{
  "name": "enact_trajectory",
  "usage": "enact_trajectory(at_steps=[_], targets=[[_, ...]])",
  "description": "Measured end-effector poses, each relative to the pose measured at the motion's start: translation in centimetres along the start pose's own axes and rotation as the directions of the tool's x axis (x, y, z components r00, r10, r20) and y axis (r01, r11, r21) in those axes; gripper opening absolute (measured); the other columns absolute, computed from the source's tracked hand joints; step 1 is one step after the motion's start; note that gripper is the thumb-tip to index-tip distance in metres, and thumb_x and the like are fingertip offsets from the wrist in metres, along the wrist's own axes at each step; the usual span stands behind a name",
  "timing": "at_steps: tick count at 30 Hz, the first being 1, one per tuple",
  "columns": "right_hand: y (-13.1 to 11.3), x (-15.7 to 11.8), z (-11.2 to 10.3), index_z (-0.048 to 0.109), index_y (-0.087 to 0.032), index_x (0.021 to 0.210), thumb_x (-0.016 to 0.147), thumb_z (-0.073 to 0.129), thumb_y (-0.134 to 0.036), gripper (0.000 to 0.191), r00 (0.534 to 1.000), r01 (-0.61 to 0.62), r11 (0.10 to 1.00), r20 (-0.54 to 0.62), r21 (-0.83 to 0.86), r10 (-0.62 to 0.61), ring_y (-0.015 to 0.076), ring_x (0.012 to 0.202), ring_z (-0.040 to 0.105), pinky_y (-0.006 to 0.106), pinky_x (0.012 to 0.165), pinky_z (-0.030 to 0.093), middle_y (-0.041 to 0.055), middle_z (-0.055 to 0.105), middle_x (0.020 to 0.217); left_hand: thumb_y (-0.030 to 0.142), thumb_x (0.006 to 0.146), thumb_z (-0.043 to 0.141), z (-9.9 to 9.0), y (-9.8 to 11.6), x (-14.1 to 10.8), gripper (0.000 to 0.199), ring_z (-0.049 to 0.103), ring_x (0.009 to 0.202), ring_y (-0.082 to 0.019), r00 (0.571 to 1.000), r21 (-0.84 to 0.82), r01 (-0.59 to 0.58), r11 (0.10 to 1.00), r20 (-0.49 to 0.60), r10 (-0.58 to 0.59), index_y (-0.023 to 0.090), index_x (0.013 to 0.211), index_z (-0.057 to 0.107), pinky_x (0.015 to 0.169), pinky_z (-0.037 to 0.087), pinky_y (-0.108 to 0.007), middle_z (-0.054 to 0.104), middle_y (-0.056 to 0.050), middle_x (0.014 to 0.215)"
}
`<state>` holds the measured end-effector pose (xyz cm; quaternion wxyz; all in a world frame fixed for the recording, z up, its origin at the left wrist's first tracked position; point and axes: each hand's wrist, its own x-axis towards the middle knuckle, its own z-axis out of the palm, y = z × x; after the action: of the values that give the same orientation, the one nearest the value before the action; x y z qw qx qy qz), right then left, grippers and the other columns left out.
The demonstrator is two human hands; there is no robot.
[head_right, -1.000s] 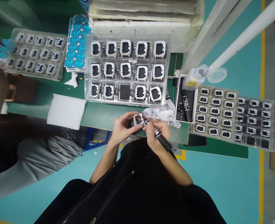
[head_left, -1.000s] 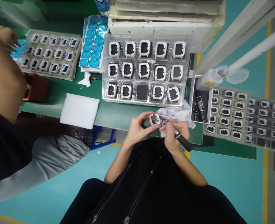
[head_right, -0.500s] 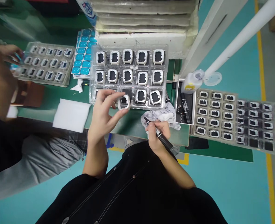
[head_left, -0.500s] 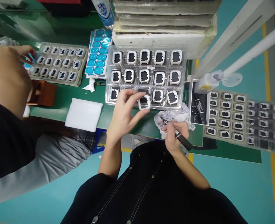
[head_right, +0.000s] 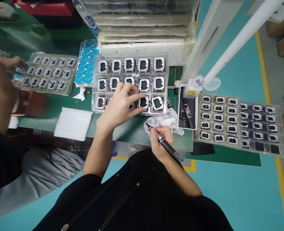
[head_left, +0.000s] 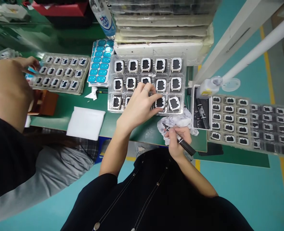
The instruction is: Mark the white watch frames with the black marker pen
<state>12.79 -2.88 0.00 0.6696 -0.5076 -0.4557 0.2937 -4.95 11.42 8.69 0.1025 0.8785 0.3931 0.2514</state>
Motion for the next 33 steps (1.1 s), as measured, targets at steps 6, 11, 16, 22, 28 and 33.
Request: enact_trajectory(at_steps=[6, 11, 16, 22, 28, 33], targets=[[0.3, -0.3, -0.2, 0.059, -0.028, 0.105, 0.113, 0.076, -0.044, 0.024, 1.000, -0.030, 1.000, 0.003, -0.007, 0.030, 0.0201, 0.058, 0.075, 0.036, 0.064, 0.069, -0.0048, 0.075, 0.072, 0.032, 0.096, 0.094, 0.0, -0.8, 1.2, 0.043, 0.061, 0.142, -0.043, 0.998, -0.036, -0.036, 0.999, 0.051, 0.038, 0.020, 0.133, 0.075, 0.125, 0.053, -0.074, 0.062, -0.012, 0.138], [0.5, -0.4, -0.2, 0.059, -0.028, 0.104, 0.112, 0.077, -0.046, 0.026, 0.999, -0.031, 1.000, -0.012, -0.007, 0.030, 0.0202, 0.055, 0.074, 0.037, 0.063, 0.070, -0.0046, 0.075, 0.072, 0.037, 0.094, 0.097, -2.5, 0.4, 0.0, 0.041, 0.072, 0.135, -0.037, 0.999, -0.282, 0.014, 0.959, -0.030, -0.023, 0.022, 0.125, 0.074, 0.118, 0.063, -0.064, 0.075, -0.010, 0.135], [0.3, -0.3, -0.2, 0.059, -0.027, 0.104, 0.113, 0.076, -0.044, 0.026, 1.000, -0.022, 1.000, -0.011, -0.001, 0.022, 0.0188, 0.057, 0.074, 0.032, 0.060, 0.066, -0.0047, 0.075, 0.073, 0.038, 0.097, 0.095, -2.1, 2.3, -5.3, 0.051, 0.085, 0.093, -0.021, 0.961, -0.734, -0.012, 0.679, -0.196, -0.196, 0.027, 0.140, 0.072, 0.081, 0.077, -0.037, 0.074, -0.009, 0.134], [0.4, -0.5, -0.2, 0.058, -0.028, 0.105, 0.114, 0.076, -0.040, 0.024, 1.000, -0.019, 0.999, -0.012, 0.047, 0.020, 0.0163, 0.056, 0.071, 0.032, 0.062, 0.065, -0.0066, 0.073, 0.076, 0.035, 0.088, 0.103, 3.0, 5.0, -10.4, 0.055, 0.085, 0.087, -0.017, 0.887, -0.855, 0.185, 0.484, -0.066, -0.456, 0.026, 0.135, 0.076, 0.083, 0.077, -0.032, 0.069, -0.010, 0.136], [0.4, -0.6, -0.3, 0.057, -0.028, 0.106, 0.114, 0.076, -0.038, 0.023, 1.000, -0.025, 0.997, -0.008, 0.067, 0.025, 0.0155, 0.058, 0.072, 0.030, 0.065, 0.065, -0.0077, 0.074, 0.075, 0.038, 0.087, 0.104, 7.3, 6.1, -11.0, 0.058, 0.086, 0.099, -0.020, 0.811, -0.850, 0.366, 0.379, 0.091, -0.578, 0.022, 0.136, 0.078, 0.095, 0.076, -0.033, 0.076, -0.009, 0.125], [0.2, -0.4, -0.5, 0.061, -0.029, 0.106, 0.114, 0.074, -0.031, 0.015, 0.997, 0.026, 0.999, 0.077, 0.021, -0.027, 0.0271, 0.093, 0.088, 0.046, 0.091, 0.075, -0.0044, 0.077, 0.074, 0.027, 0.090, 0.099, 7.9, 5.9, -10.6, 0.049, 0.087, 0.099, -0.020, 0.818, -0.799, 0.406, 0.444, 0.101, -0.567, 0.022, 0.134, 0.077, 0.097, 0.074, -0.030, 0.084, -0.004, 0.108]])
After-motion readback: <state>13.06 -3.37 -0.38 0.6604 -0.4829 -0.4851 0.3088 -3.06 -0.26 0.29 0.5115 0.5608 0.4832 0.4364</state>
